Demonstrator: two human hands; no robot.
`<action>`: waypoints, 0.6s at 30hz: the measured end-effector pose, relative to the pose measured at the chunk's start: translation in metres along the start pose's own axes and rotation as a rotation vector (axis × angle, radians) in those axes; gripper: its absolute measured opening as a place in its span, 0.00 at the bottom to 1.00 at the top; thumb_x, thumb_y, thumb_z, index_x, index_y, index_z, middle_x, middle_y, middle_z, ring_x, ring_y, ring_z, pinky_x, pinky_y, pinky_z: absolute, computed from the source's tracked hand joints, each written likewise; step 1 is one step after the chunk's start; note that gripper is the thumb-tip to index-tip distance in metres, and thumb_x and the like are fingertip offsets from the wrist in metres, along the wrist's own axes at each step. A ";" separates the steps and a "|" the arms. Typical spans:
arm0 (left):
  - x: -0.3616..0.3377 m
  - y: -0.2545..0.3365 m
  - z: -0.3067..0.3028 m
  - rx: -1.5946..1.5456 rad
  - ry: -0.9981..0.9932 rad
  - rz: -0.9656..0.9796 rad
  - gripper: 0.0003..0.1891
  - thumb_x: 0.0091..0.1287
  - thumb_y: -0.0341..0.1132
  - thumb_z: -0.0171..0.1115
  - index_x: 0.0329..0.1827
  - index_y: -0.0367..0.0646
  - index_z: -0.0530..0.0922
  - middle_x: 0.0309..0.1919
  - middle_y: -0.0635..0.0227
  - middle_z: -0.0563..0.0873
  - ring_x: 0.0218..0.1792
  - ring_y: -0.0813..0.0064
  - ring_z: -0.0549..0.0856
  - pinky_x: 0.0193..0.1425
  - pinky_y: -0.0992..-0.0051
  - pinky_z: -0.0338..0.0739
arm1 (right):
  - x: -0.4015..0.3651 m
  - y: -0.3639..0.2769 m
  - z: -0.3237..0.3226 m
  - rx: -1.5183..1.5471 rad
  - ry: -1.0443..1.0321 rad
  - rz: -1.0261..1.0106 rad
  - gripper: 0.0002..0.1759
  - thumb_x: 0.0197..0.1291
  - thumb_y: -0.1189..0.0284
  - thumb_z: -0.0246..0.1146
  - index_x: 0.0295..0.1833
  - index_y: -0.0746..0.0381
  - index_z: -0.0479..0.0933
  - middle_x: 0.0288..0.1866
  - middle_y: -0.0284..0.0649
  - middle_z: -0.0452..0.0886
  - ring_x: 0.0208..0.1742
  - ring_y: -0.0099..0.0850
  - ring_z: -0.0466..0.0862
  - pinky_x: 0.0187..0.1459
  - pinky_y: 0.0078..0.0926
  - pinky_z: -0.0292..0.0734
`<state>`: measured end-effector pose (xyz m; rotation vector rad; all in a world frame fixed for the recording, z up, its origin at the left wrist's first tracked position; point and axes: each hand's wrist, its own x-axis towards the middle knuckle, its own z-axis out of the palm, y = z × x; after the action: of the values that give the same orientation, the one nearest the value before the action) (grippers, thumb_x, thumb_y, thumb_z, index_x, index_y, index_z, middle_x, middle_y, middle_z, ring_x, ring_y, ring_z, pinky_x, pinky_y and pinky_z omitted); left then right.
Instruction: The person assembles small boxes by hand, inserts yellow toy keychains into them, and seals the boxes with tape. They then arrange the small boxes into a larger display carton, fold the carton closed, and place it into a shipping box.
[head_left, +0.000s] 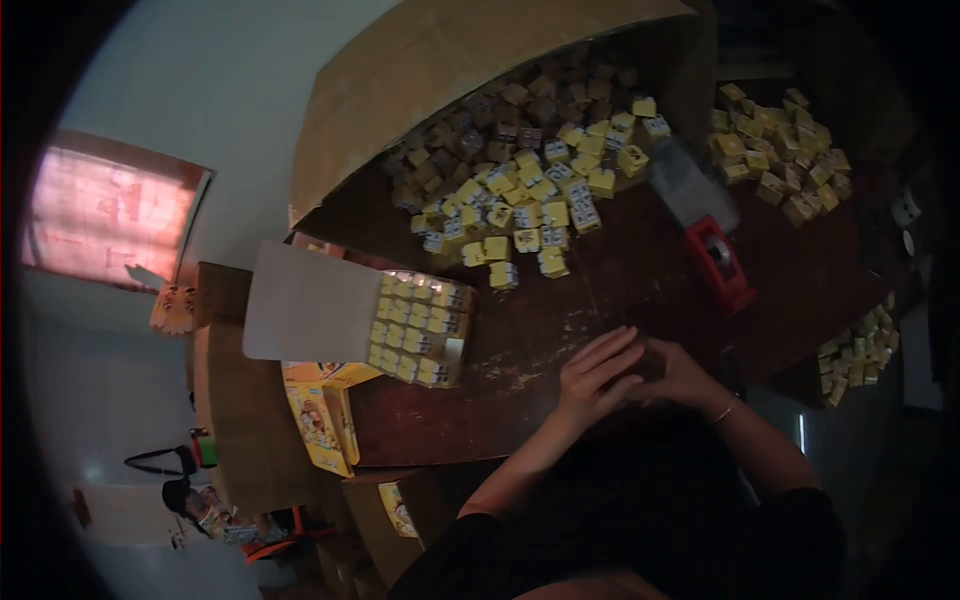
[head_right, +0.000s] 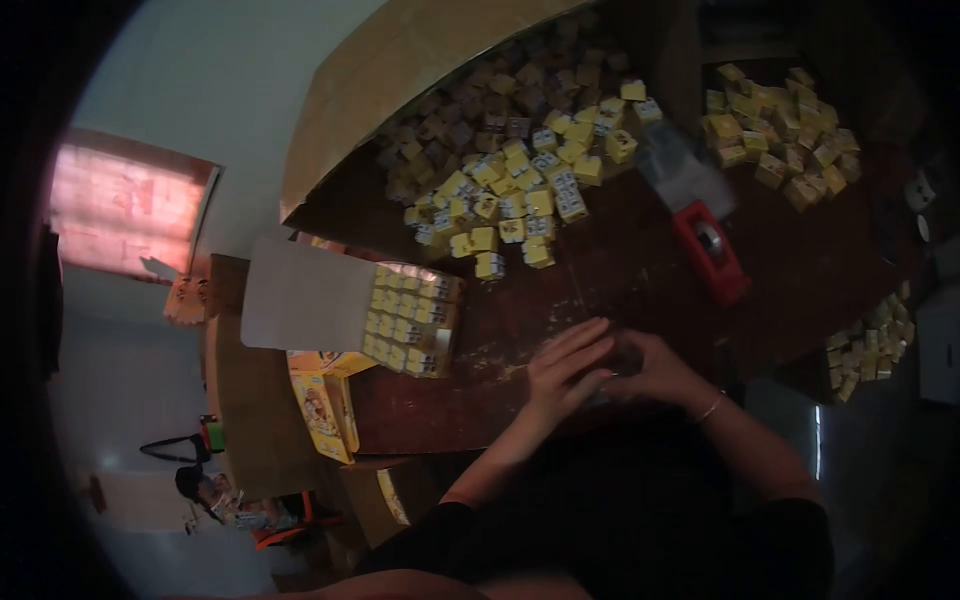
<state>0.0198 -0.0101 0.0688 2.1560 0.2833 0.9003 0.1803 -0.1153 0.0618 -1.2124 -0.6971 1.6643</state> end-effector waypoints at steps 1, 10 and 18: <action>0.001 0.002 0.001 0.024 -0.015 -0.001 0.18 0.57 0.28 0.71 0.53 0.40 0.85 0.58 0.56 0.83 0.61 0.54 0.81 0.63 0.60 0.78 | 0.001 0.005 -0.004 0.014 -0.023 -0.019 0.33 0.51 0.75 0.75 0.63 0.64 0.70 0.57 0.41 0.79 0.56 0.31 0.81 0.45 0.27 0.84; 0.020 0.010 0.001 -0.134 -0.238 -0.176 0.18 0.60 0.30 0.69 0.54 0.39 0.84 0.62 0.55 0.80 0.61 0.55 0.80 0.62 0.63 0.78 | -0.008 -0.012 -0.027 -0.350 0.049 -0.286 0.31 0.54 0.68 0.75 0.61 0.61 0.70 0.57 0.43 0.80 0.58 0.33 0.80 0.58 0.32 0.76; 0.039 -0.008 0.043 -1.000 0.129 -0.370 0.51 0.63 0.44 0.67 0.81 0.46 0.41 0.75 0.47 0.60 0.77 0.57 0.59 0.77 0.58 0.54 | -0.027 -0.041 -0.059 0.505 0.207 -0.478 0.26 0.54 0.72 0.74 0.54 0.59 0.68 0.55 0.42 0.79 0.57 0.28 0.80 0.45 0.25 0.79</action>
<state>0.0787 -0.0117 0.0636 1.0825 0.2150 0.7345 0.2518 -0.1279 0.0868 -0.7639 -0.3645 1.1940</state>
